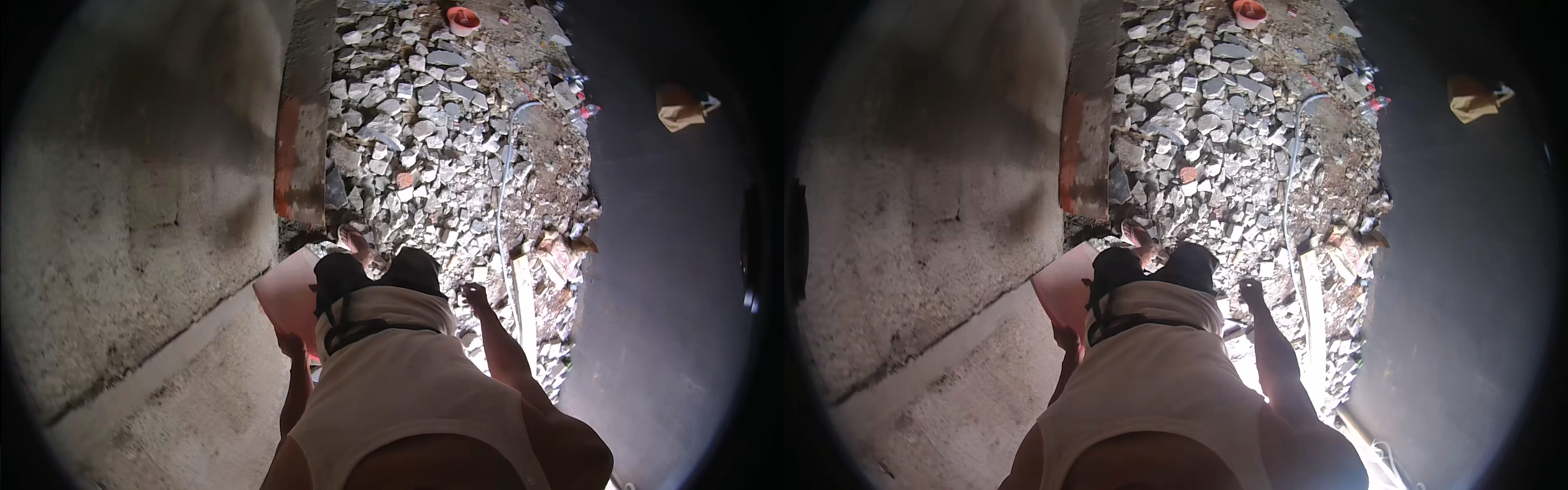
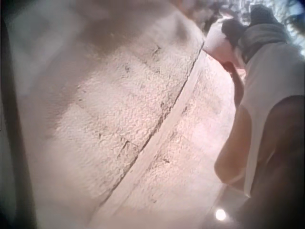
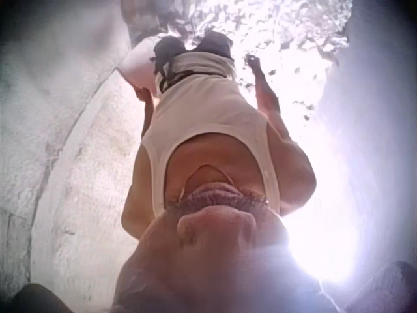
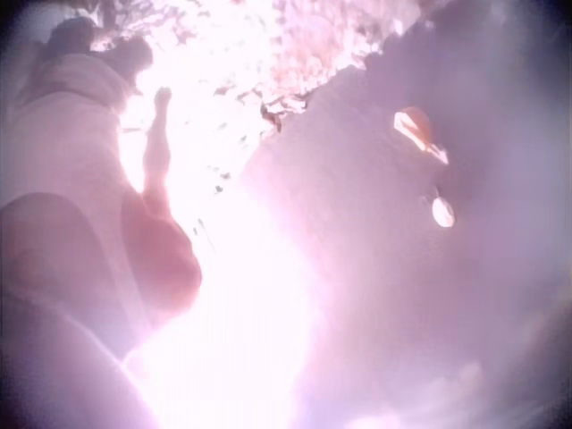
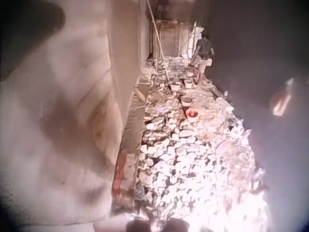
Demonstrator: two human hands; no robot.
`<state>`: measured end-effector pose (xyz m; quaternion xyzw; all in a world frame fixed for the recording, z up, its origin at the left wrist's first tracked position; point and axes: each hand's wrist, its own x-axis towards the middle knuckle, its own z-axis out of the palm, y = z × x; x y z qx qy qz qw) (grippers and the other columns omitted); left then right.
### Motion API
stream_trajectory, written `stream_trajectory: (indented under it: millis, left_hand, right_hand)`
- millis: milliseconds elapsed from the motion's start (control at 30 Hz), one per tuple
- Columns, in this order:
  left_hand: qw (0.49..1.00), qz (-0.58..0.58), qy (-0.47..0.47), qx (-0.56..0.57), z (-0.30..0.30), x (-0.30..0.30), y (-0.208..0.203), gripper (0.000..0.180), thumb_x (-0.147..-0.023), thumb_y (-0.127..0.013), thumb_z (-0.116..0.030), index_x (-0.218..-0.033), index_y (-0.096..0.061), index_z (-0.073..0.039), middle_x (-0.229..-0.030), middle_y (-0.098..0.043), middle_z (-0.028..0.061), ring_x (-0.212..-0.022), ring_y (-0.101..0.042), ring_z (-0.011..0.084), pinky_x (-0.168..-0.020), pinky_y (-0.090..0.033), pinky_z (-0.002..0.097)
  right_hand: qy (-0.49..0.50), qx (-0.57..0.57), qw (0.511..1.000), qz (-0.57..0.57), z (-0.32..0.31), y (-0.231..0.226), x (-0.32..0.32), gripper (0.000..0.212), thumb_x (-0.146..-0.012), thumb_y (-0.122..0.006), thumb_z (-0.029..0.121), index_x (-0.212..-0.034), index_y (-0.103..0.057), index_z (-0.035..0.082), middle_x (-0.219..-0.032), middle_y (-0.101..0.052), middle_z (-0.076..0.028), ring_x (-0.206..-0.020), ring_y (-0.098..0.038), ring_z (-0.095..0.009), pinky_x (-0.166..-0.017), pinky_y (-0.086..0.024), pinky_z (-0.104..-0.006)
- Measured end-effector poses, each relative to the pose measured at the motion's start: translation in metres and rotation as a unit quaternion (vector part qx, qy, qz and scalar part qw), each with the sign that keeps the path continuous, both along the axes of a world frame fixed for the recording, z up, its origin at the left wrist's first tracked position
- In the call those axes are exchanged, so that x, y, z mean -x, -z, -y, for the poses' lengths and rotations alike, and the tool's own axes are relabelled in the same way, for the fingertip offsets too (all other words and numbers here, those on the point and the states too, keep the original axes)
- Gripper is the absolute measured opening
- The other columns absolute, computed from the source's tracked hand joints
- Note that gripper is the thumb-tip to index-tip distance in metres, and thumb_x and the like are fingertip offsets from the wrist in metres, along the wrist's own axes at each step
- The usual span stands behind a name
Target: The person collects fragments of rock and concrete by hand into a red container, then carries the container through a construction site and empties the debris into a pile.
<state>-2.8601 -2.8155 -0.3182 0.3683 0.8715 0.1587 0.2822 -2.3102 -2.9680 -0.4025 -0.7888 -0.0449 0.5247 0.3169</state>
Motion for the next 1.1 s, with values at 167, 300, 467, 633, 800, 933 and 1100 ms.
stream_trajectory:
  millis: [167, 300, 467, 633, 800, 933, 1100]
  left_hand:
    - [0.984, -0.002, 0.157, -0.087, -0.074, 0.033, -0.019, 0.057, -0.084, -0.044, 0.000, -0.141, -0.041, 0.000, -0.135, -0.051, 0.0281, -0.127, -0.049, 0.0417, -0.107, -0.040, 0.0458]
    - [0.983, 0.025, 0.170, -0.068, -0.098, -0.003, -0.011, 0.062, -0.084, -0.041, 0.004, -0.145, -0.037, 0.000, -0.140, -0.047, 0.0267, -0.130, -0.047, 0.0408, -0.109, -0.038, 0.0442]
    - [0.985, 0.048, 0.164, -0.011, -0.105, 0.035, 0.017, 0.066, -0.084, -0.039, 0.008, -0.149, -0.031, -0.001, -0.147, -0.041, 0.0254, -0.135, -0.043, 0.0388, -0.113, -0.035, 0.0410]
    - [0.981, 0.005, 0.191, 0.040, -0.091, 0.016, 0.016, 0.061, -0.086, -0.045, -0.002, -0.146, -0.033, 0.003, -0.140, -0.047, 0.0289, -0.126, -0.050, 0.0424, -0.106, -0.041, 0.0436]
    - [0.968, -0.143, 0.182, -0.092, -0.042, 0.055, 0.077, 0.063, -0.086, -0.051, -0.012, -0.142, -0.033, 0.012, -0.130, -0.053, 0.0309, -0.120, -0.052, 0.0456, -0.105, -0.041, 0.0473]
    - [0.982, -0.085, 0.151, 0.072, -0.054, 0.071, 0.065, 0.064, -0.086, -0.051, -0.012, -0.143, -0.033, 0.010, -0.133, -0.051, 0.0311, -0.123, -0.050, 0.0447, -0.106, -0.039, 0.0469]
    - [0.982, 0.035, 0.122, 0.143, -0.076, 0.041, 0.057, 0.064, -0.086, -0.050, -0.012, -0.145, -0.032, 0.008, -0.138, -0.047, 0.0311, -0.127, -0.048, 0.0434, -0.108, -0.038, 0.0458]
  right_hand:
    - [0.073, 0.050, 0.996, -0.027, -0.057, -0.092, 0.075, 0.029, -0.088, -0.053, 0.006, -0.115, -0.061, 0.005, -0.079, -0.062, -0.004, -0.063, -0.060, -0.014, -0.052, -0.051, -0.0292]
    - [-0.030, -0.043, 0.995, 0.081, -0.025, -0.082, 0.078, 0.019, -0.085, -0.061, 0.010, -0.100, -0.069, 0.003, -0.086, -0.066, -0.005, -0.065, -0.061, -0.012, -0.056, -0.050, -0.0311]
    - [-0.153, -0.106, 0.975, 0.122, -0.075, -0.071, 0.100, 0.018, -0.086, -0.063, 0.013, -0.099, -0.071, 0.004, -0.085, -0.068, -0.005, -0.067, -0.063, -0.014, -0.058, -0.051, -0.0317]
    - [-0.144, -0.058, 0.980, 0.125, -0.107, -0.066, 0.069, 0.017, -0.087, -0.065, 0.016, -0.098, -0.072, 0.004, -0.083, -0.070, -0.006, -0.068, -0.065, -0.017, -0.061, -0.052, -0.0324]
    - [-0.155, -0.055, 0.971, 0.174, -0.225, -0.058, 0.002, 0.023, -0.091, -0.063, 0.022, -0.107, -0.069, 0.007, -0.083, -0.070, -0.004, -0.067, -0.064, -0.013, -0.059, -0.051, -0.0293]
    - [-0.085, -0.180, 0.966, 0.163, -0.266, -0.091, -0.004, 0.026, -0.095, -0.056, 0.023, -0.115, -0.065, 0.009, -0.085, -0.067, -0.003, -0.062, -0.060, -0.011, -0.054, -0.048, -0.0269]
    - [-0.052, -0.052, 0.988, 0.134, -0.246, -0.107, 0.003, 0.029, -0.094, -0.054, 0.023, -0.117, -0.064, 0.009, -0.084, -0.067, -0.004, -0.061, -0.060, -0.011, -0.054, -0.048, -0.0268]
